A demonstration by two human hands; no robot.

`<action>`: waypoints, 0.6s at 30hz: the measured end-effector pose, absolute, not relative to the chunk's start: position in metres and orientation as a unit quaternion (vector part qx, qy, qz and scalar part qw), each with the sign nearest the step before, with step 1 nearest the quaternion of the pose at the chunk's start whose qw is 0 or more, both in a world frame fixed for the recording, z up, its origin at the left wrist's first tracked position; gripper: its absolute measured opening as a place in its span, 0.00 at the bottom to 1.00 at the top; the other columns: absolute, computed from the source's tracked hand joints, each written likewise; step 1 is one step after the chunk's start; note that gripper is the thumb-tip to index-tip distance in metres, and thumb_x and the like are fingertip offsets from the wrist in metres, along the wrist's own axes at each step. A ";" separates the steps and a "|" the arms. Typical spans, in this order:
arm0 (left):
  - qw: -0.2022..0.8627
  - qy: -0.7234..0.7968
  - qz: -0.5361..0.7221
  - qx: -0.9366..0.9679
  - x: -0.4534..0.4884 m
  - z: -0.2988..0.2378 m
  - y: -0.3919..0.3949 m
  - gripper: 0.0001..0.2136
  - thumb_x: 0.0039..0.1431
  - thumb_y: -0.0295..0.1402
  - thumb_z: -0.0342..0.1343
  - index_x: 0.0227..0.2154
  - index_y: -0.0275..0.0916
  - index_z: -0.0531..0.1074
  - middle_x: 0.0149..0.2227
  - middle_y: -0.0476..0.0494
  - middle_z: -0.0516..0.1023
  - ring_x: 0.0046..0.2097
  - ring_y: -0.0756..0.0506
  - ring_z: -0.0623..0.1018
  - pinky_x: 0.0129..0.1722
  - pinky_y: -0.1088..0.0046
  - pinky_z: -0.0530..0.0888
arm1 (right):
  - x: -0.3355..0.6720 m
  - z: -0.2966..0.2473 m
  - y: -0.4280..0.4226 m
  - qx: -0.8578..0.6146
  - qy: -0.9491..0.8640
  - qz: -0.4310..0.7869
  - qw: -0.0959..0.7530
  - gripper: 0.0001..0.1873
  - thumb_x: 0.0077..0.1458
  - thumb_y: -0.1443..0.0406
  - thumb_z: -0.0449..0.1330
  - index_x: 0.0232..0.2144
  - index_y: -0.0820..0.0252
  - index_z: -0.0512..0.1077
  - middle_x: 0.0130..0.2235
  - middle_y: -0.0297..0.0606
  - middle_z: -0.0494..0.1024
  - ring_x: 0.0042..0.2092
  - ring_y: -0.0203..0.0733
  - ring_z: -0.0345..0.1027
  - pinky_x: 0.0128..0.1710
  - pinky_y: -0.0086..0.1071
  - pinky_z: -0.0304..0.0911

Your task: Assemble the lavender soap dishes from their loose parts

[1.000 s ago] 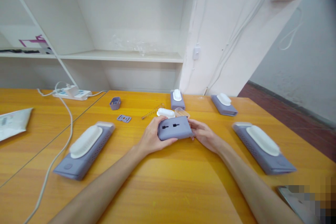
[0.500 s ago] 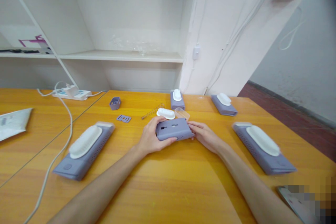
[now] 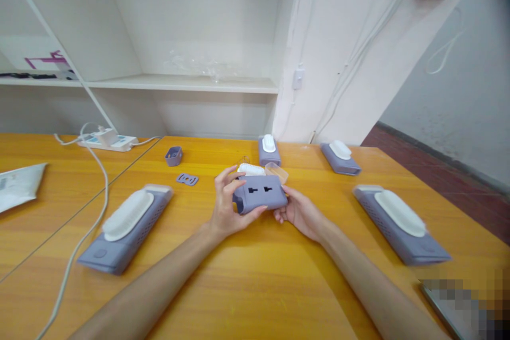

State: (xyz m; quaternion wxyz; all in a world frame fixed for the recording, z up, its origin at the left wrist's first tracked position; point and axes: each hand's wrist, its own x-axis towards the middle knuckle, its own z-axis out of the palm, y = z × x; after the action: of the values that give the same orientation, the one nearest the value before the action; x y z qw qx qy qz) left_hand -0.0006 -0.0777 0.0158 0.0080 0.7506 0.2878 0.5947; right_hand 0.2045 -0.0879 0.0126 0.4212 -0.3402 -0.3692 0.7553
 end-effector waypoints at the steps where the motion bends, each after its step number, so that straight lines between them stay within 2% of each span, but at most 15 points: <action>1: 0.006 0.293 0.595 0.748 -0.001 0.016 -0.078 0.31 0.41 0.37 0.66 0.47 0.42 0.57 0.55 0.34 0.54 0.50 0.39 0.72 0.48 0.52 0.70 | 0.204 0.012 -0.088 -0.339 -0.361 0.758 0.424 0.15 0.60 0.56 0.48 0.36 0.62 0.67 0.26 0.37 0.74 0.23 0.35 0.68 0.21 0.26 0.60; 9: -0.007 0.353 0.596 0.721 0.003 0.035 -0.084 0.25 0.44 0.35 0.64 0.44 0.39 0.61 0.50 0.35 0.67 0.57 0.36 0.65 0.48 0.56 0.69 | 0.205 0.015 -0.088 -0.346 -0.356 0.756 0.427 0.13 0.60 0.55 0.48 0.39 0.57 0.62 0.30 0.36 0.76 0.23 0.36 0.70 0.22 0.27 0.63; 11: 0.016 0.368 0.585 0.723 0.003 0.043 -0.083 0.24 0.45 0.34 0.63 0.45 0.39 0.62 0.51 0.35 0.67 0.54 0.38 0.68 0.47 0.59 0.70 | 0.203 0.016 -0.090 -0.345 -0.352 0.767 0.411 0.14 0.60 0.54 0.47 0.39 0.57 0.62 0.30 0.37 0.76 0.24 0.36 0.71 0.23 0.27 0.63; 14: 0.063 0.376 0.554 0.740 0.000 0.059 -0.079 0.21 0.46 0.34 0.61 0.44 0.39 0.63 0.48 0.38 0.72 0.48 0.41 0.73 0.46 0.61 0.70 | 0.195 0.019 -0.095 -0.318 -0.343 0.804 0.367 0.19 0.60 0.52 0.44 0.41 0.59 0.62 0.31 0.41 0.76 0.25 0.36 0.72 0.26 0.27 0.64; 18: 0.094 0.349 0.534 0.765 -0.006 0.080 -0.075 0.20 0.45 0.34 0.62 0.42 0.40 0.64 0.46 0.40 0.73 0.42 0.44 0.75 0.44 0.64 0.71 | 0.184 0.020 -0.100 -0.273 -0.333 0.841 0.328 0.21 0.61 0.50 0.42 0.44 0.59 0.61 0.33 0.42 0.77 0.29 0.38 0.73 0.31 0.30 0.65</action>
State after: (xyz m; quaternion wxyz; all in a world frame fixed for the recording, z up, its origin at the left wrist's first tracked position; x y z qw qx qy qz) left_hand -0.0065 -0.0753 0.0804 0.0938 0.7647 0.3486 0.5338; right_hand 0.1840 -0.1000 0.0202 0.3279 -0.2731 -0.3330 0.8408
